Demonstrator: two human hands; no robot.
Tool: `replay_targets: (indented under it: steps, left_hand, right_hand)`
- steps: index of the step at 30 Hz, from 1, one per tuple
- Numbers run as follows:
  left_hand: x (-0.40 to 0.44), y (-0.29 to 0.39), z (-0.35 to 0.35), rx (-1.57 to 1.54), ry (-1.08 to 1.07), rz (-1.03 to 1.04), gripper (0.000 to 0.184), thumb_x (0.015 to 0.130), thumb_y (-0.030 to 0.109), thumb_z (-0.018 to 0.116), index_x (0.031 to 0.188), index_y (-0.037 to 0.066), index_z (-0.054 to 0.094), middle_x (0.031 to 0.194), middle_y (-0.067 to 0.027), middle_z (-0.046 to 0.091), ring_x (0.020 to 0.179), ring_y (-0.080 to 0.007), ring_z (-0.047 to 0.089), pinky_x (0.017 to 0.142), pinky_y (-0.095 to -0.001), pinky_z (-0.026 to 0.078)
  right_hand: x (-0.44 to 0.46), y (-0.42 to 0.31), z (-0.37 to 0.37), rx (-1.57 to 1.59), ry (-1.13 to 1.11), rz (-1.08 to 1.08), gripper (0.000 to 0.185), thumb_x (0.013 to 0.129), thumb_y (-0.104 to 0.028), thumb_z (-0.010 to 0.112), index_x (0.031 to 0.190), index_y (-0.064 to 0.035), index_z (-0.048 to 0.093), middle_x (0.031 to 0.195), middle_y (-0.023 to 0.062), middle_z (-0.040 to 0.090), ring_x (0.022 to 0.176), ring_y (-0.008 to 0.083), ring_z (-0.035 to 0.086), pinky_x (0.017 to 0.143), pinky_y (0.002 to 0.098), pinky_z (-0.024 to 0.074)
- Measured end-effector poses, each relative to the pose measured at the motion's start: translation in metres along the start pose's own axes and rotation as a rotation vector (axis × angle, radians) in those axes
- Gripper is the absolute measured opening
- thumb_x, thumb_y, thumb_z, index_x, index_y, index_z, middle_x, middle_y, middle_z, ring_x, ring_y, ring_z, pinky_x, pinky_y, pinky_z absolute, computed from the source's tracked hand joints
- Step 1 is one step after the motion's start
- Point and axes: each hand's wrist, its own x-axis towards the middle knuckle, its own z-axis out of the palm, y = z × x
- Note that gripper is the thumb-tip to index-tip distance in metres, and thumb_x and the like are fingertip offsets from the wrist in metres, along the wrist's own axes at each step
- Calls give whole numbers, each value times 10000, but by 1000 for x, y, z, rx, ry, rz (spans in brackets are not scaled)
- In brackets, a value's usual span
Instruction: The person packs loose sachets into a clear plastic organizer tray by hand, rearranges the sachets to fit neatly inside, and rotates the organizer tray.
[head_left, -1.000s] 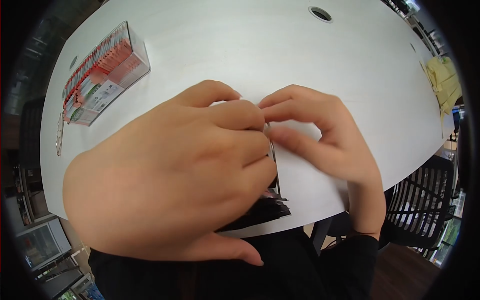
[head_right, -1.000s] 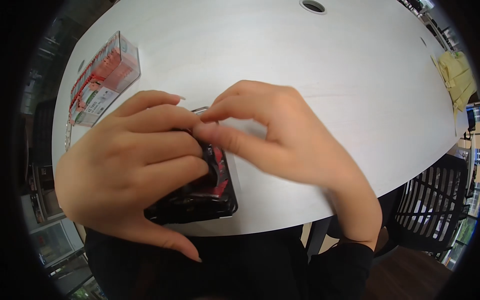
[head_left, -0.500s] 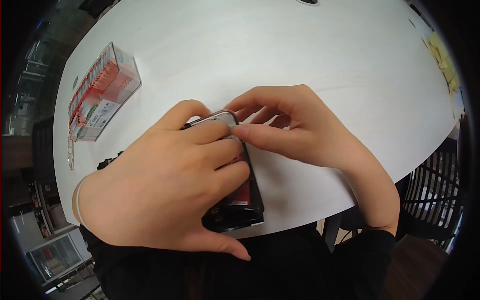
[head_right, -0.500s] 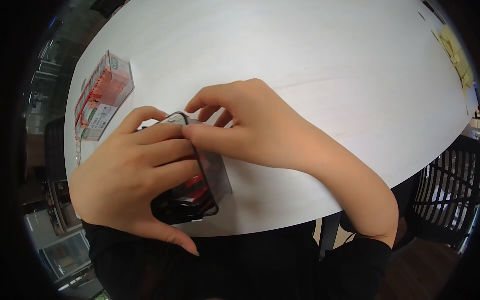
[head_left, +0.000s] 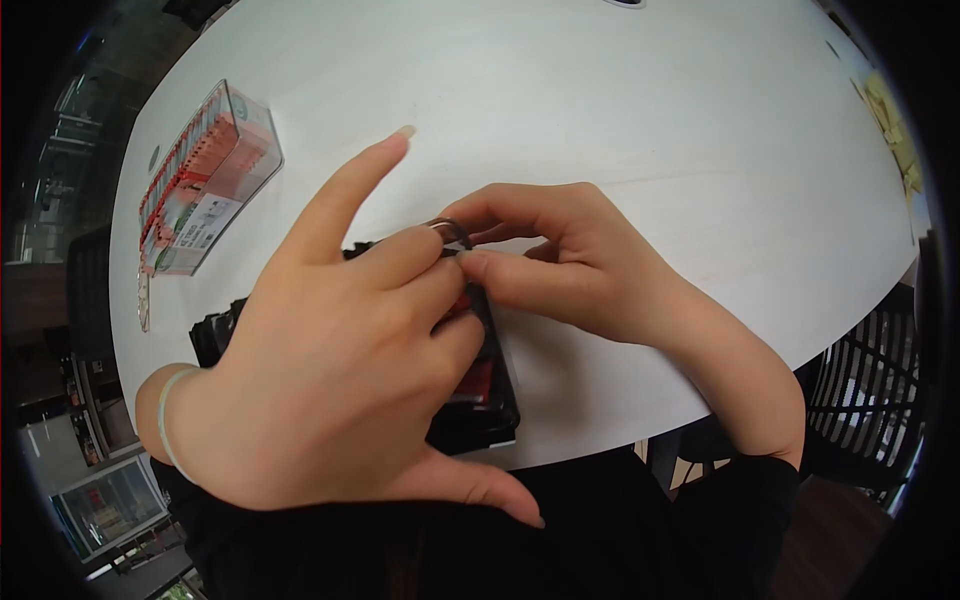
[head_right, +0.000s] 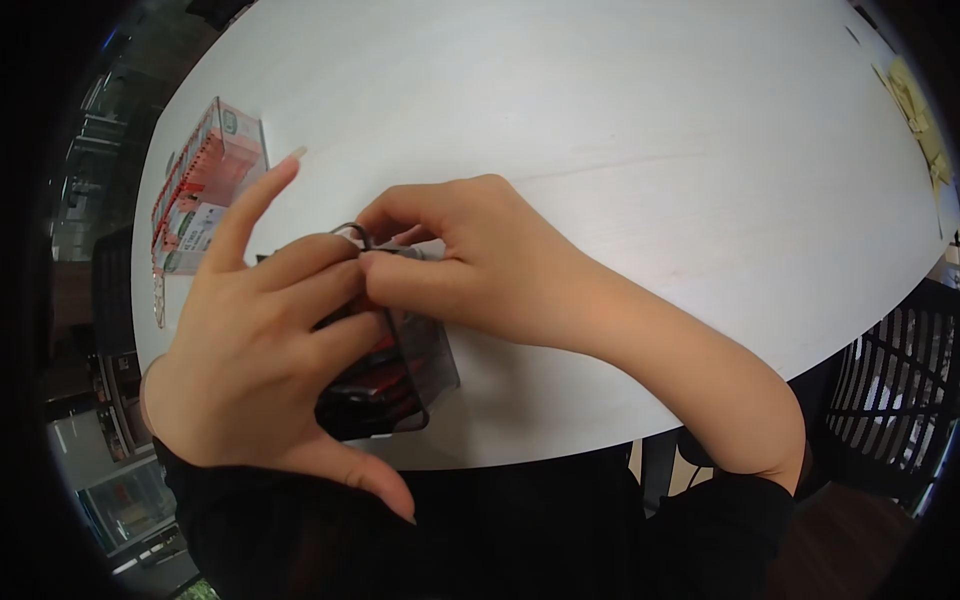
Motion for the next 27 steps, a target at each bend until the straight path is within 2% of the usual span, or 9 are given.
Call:
replay_targets:
  steps: [3,6,8,9,12,18,20,24,27]
  left_hand:
    - [-6,-12,-3,-30,-134,68,773,601,783,613,805,39,675,922,-84,615,992,-254,588,1086,-592,227]
    - [-30,-23,8,-200,78,128,670,709,681,608,918,51,701,1062,-101,625,1081,-272,562,1073,-581,254]
    - [-43,-22,6,-165,202,68,482,766,492,659,988,66,703,1161,-108,610,1143,-293,536,1065,-570,273]
    - [-48,-20,5,-259,226,31,303,773,298,688,976,73,695,1176,-93,613,1154,-290,533,1062,-559,282]
    - [-52,-15,21,-225,329,12,245,763,210,705,969,79,685,1166,-76,619,1154,-286,535,1060,-546,290]
    - [-39,-9,23,-128,201,90,301,890,364,588,923,77,674,1093,-52,639,1120,-236,547,1073,-540,266]
    - [-29,-6,22,-182,70,78,480,940,493,464,890,61,670,1017,-63,640,1064,-228,558,1081,-553,236]
    - [-26,0,14,-150,13,73,511,925,522,470,887,46,652,1012,-79,629,1057,-238,551,1081,-564,221]
    - [-38,-4,20,-209,102,33,625,890,612,454,1039,33,636,1118,-127,606,1135,-284,527,1086,-570,204]
  right_hand:
    - [-3,-4,2,-6,8,10,324,866,-143,571,1154,-1,615,1053,82,661,1007,150,602,820,296,489]
    - [-5,-7,5,-33,28,8,310,874,-102,549,1152,18,614,1059,87,660,1003,150,602,844,295,486]
    - [-6,-6,9,-37,35,7,303,879,-81,536,1151,27,613,1062,89,659,1004,149,602,860,295,482]
    - [-6,-5,11,-39,61,3,298,883,-70,527,1151,27,613,1065,87,659,1006,149,601,867,292,478]
    - [-5,4,14,-80,85,-58,292,893,-53,514,1156,31,609,1072,89,659,1011,152,599,890,292,467]
    - [-4,15,18,-259,138,-225,304,929,-82,455,1163,57,588,1082,103,652,1019,166,593,905,299,456]
    - [-1,21,21,-234,239,-336,257,920,-117,512,1088,42,624,892,106,691,802,137,636,757,273,513]
    - [-2,36,29,27,238,-275,318,939,-144,496,1200,25,565,1047,130,658,927,163,624,820,287,494]
    - [-6,27,29,-168,233,-363,368,946,-159,490,1271,11,506,1167,151,599,1029,179,591,867,306,476]
